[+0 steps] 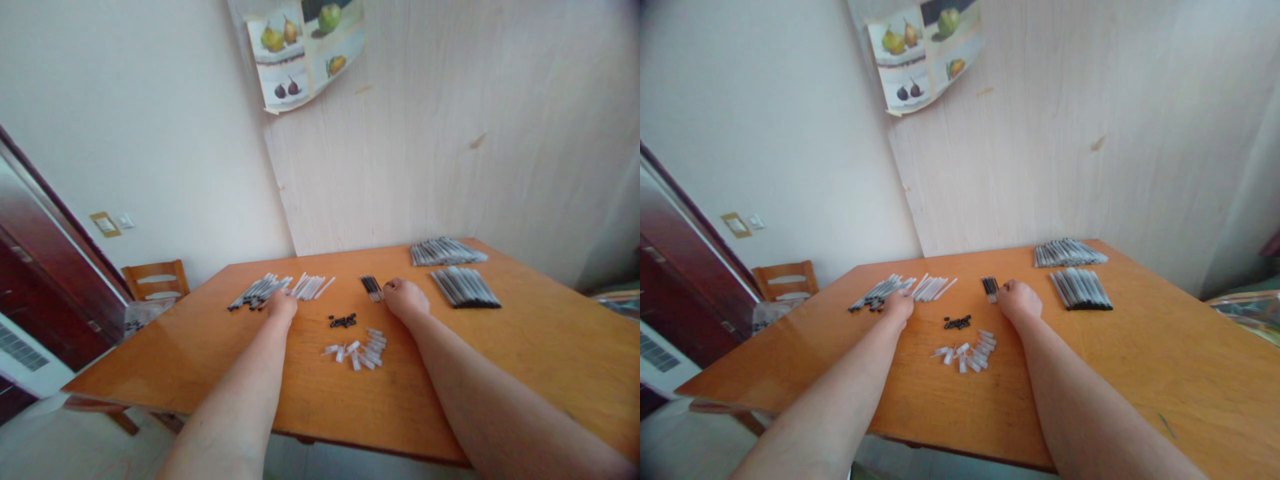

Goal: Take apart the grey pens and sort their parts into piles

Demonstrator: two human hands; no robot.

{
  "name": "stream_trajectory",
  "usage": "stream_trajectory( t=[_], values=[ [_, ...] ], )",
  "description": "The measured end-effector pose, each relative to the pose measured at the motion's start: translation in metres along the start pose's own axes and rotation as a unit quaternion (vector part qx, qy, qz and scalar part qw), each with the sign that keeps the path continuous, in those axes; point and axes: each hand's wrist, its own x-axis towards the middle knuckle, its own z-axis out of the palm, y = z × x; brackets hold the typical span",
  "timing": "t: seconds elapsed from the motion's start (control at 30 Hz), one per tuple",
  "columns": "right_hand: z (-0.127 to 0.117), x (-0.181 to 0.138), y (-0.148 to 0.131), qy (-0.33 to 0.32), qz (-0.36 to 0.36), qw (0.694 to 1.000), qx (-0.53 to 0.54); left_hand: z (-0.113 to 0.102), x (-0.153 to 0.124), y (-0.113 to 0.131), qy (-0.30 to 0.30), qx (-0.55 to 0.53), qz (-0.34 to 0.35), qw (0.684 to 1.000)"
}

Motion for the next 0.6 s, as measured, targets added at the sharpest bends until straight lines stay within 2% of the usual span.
stream_trajectory(
  t=[0.27,0.6],
  values=[
    [-0.0004,-0.0003,-0.0006,0.0,0.011,1.0,0.004,0.0026,0.0,0.0013,-0.004,-0.022,0.006,1.0],
    [-0.0002,0.0,0.0002,-0.002,0.006,1.0,0.001,0.0001,0.0046,-0.0079,0.029,-0.029,0.008,0.999]
  ],
)
